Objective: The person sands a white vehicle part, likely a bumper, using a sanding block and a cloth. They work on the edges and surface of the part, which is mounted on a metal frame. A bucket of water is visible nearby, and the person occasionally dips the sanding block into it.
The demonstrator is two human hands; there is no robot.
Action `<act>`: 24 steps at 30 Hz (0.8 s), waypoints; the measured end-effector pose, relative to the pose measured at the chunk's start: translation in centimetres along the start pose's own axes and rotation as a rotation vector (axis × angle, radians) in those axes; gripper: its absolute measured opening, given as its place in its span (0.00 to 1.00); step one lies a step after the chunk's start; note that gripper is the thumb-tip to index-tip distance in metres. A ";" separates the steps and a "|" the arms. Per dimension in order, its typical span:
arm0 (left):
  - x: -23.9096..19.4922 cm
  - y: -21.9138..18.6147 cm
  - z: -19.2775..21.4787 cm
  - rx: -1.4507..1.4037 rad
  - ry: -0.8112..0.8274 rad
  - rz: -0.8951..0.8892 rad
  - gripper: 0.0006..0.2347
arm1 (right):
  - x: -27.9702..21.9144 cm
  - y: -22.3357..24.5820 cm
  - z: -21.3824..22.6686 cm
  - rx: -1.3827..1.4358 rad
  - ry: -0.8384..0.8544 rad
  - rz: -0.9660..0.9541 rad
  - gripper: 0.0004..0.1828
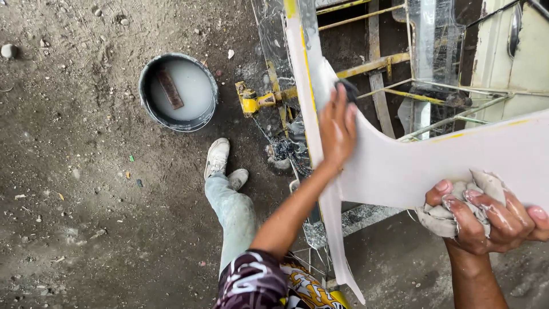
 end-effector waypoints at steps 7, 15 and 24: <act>-1.9 1.9 -0.8 -0.045 0.051 -0.037 0.23 | 2.4 4.7 -0.9 -0.034 -0.033 0.009 0.19; -8.0 -1.9 0.9 -0.034 0.063 -0.118 0.22 | 0.8 3.5 -1.5 -0.019 -0.063 -0.003 0.19; -0.9 0.6 0.6 0.013 -0.018 -0.089 0.21 | -0.4 4.9 -1.8 0.005 -0.085 -0.003 0.19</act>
Point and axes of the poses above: each hand's wrist, its own x-axis towards the middle knuckle, its own z-axis out of the back of the hand, y = z × x, the point moved 3 cm from there along x, towards the middle knuckle, and after that the axes turned 8 degrees about z, right-handed, at the moved point
